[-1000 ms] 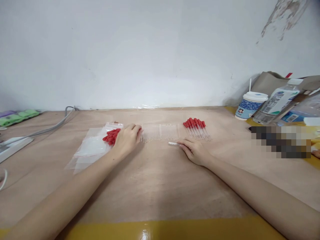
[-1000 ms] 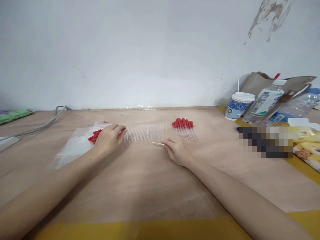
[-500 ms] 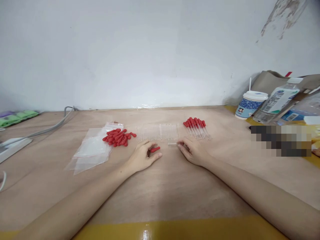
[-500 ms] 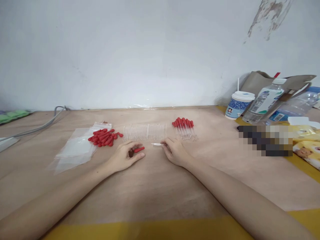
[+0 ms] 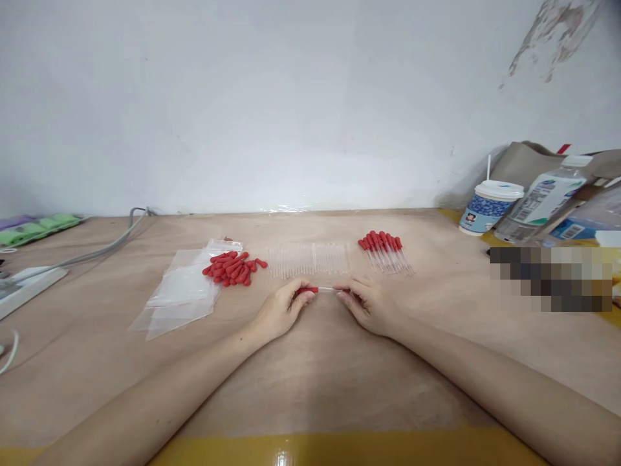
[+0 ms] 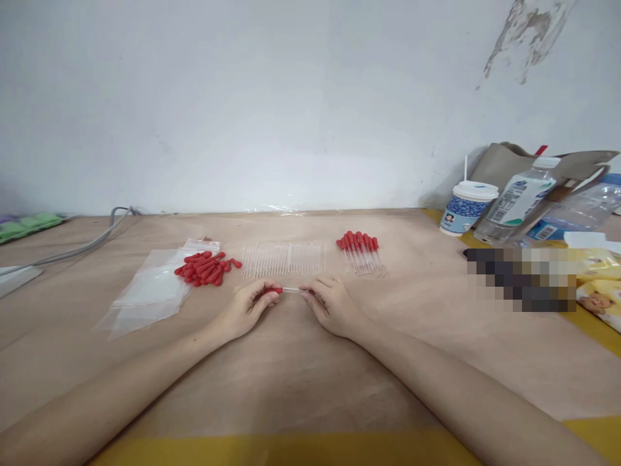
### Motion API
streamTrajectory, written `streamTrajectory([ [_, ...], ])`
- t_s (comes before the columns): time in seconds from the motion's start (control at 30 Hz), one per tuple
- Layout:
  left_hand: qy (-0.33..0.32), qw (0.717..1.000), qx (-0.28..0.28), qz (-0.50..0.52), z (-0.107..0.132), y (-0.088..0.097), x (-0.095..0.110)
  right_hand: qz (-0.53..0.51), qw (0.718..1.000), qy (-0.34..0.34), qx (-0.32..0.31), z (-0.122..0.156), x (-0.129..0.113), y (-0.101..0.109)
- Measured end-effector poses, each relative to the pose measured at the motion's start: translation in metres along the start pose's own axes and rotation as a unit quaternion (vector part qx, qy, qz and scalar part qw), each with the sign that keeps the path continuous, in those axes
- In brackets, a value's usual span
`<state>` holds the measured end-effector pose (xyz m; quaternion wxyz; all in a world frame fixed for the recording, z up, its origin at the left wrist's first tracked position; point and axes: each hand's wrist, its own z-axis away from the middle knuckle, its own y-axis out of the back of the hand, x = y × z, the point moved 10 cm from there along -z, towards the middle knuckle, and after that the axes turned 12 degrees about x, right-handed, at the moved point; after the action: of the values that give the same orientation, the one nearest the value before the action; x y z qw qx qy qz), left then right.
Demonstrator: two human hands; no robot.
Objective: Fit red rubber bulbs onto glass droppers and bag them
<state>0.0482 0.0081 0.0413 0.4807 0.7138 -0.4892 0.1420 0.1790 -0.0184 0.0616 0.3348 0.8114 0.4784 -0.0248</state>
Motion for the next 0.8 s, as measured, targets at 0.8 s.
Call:
streamTrajectory([
  [0.8, 0.072, 0.995, -0.031, 0.058, 0.007, -0.009, -0.013, 0.075, 0.995, 0.060, -0.007, 0.005, -0.008, -0.006],
])
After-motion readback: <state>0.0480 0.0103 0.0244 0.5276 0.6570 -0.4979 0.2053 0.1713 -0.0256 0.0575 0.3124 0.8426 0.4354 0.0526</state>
